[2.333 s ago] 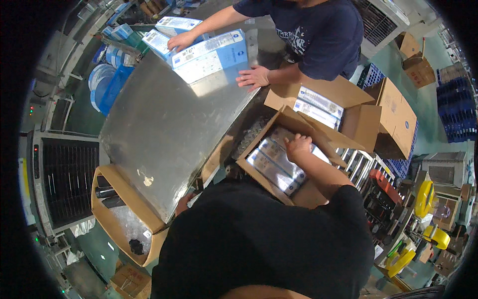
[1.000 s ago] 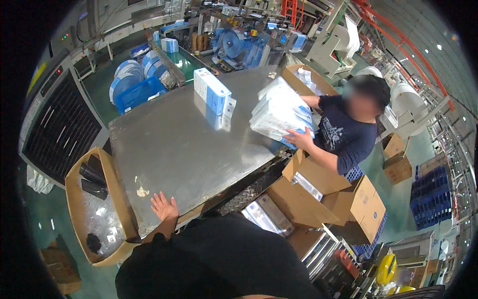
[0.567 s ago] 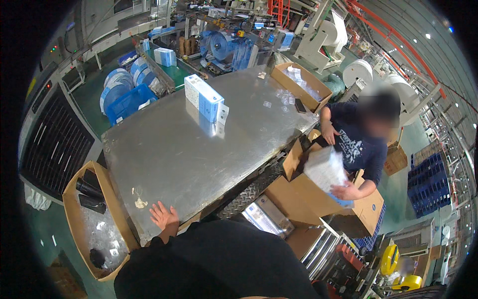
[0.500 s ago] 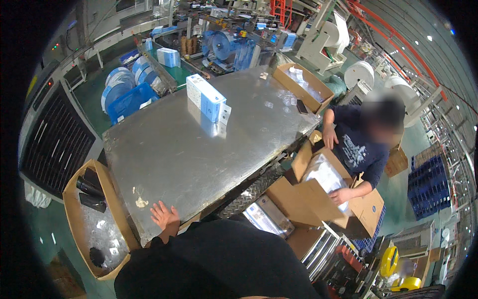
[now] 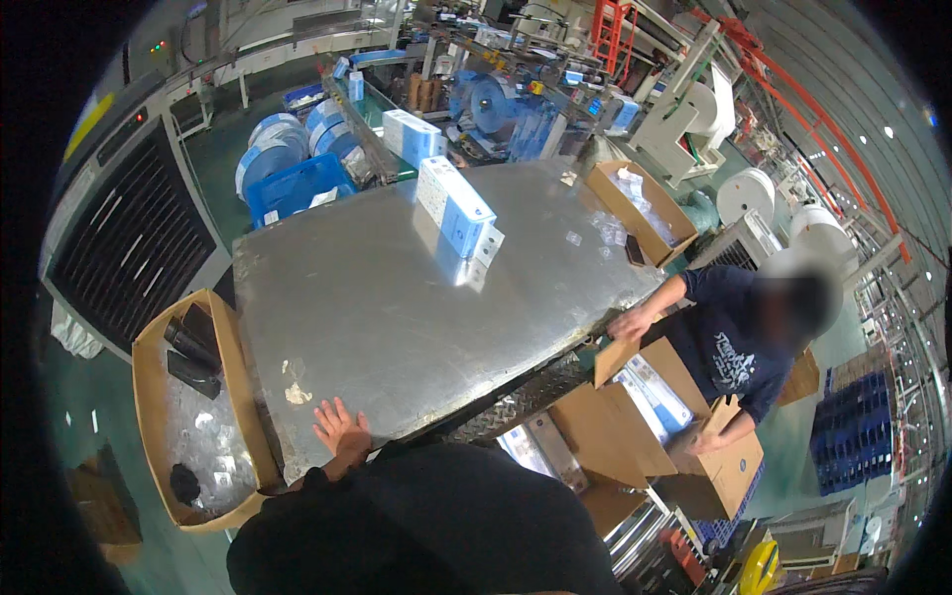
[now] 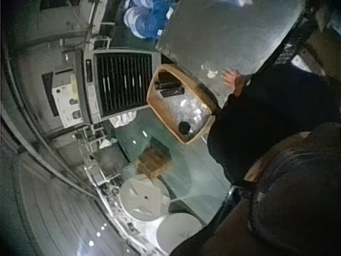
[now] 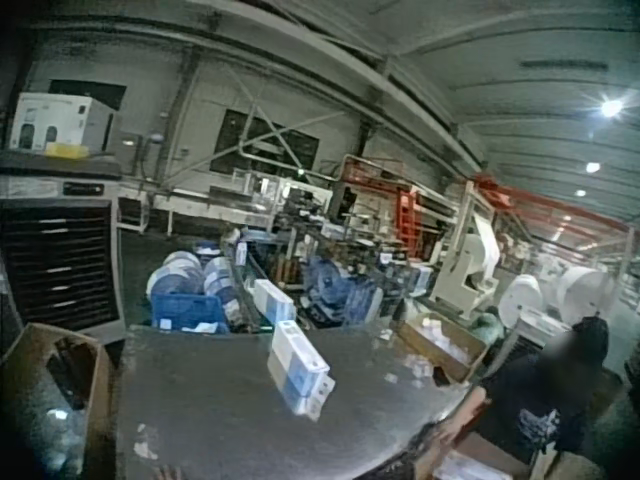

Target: The person packs boxes by folding cardboard, placing blue and white product boxes inside, and feeding the packed boxes into a taping machine.

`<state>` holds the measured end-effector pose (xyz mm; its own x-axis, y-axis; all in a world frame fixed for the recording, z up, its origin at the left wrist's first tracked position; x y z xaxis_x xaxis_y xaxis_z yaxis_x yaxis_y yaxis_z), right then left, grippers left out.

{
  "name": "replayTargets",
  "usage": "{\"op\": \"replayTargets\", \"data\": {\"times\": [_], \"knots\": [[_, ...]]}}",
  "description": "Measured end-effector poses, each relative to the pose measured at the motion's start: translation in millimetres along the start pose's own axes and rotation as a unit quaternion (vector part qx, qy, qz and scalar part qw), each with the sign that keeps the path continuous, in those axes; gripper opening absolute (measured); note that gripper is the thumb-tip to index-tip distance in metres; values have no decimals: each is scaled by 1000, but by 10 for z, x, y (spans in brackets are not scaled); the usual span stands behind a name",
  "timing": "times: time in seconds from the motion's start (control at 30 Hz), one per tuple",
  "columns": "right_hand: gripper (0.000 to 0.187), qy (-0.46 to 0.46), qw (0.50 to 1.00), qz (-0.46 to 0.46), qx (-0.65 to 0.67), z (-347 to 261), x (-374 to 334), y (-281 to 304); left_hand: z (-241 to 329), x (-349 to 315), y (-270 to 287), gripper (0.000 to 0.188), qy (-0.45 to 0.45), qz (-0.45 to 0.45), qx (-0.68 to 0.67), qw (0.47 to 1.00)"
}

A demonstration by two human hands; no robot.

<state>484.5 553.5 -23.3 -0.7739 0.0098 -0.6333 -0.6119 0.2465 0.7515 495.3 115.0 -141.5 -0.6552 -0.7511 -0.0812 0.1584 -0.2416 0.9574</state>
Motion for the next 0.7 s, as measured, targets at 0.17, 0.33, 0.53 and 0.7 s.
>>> {"op": "replayTargets", "data": {"times": [0.17, 0.33, 0.53, 0.7], "knots": [[39, -4, 1000, -11, 0, -188, 26, 48, 20, 135, -95, 70, -42, -2, 26, 999], [38, 0, 1000, -5, -12, -355, 162, 46, 52, 279, 63, 63, -179, -12, -25, 984], [36, -28, 1000, -10, 4, -659, 243, 80, 864, 1076, 278, 60, -323, -64, -128, 935], [35, -83, 996, -4, 15, -929, 281, 125, 2492, 2246, 539, 53, -472, 22, -282, 835]]}}
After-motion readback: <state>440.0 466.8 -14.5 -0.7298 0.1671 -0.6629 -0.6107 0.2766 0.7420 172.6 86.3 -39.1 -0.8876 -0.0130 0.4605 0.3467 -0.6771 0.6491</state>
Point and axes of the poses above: each hand's wrist, its own x-axis towards the middle knuckle, its own y-axis out of the back of the hand, z = x × y, the point moved 3 cm from there along x, towards the middle knuckle, and after that the axes turned 10 degrees about -y, right-handed, at the moved point
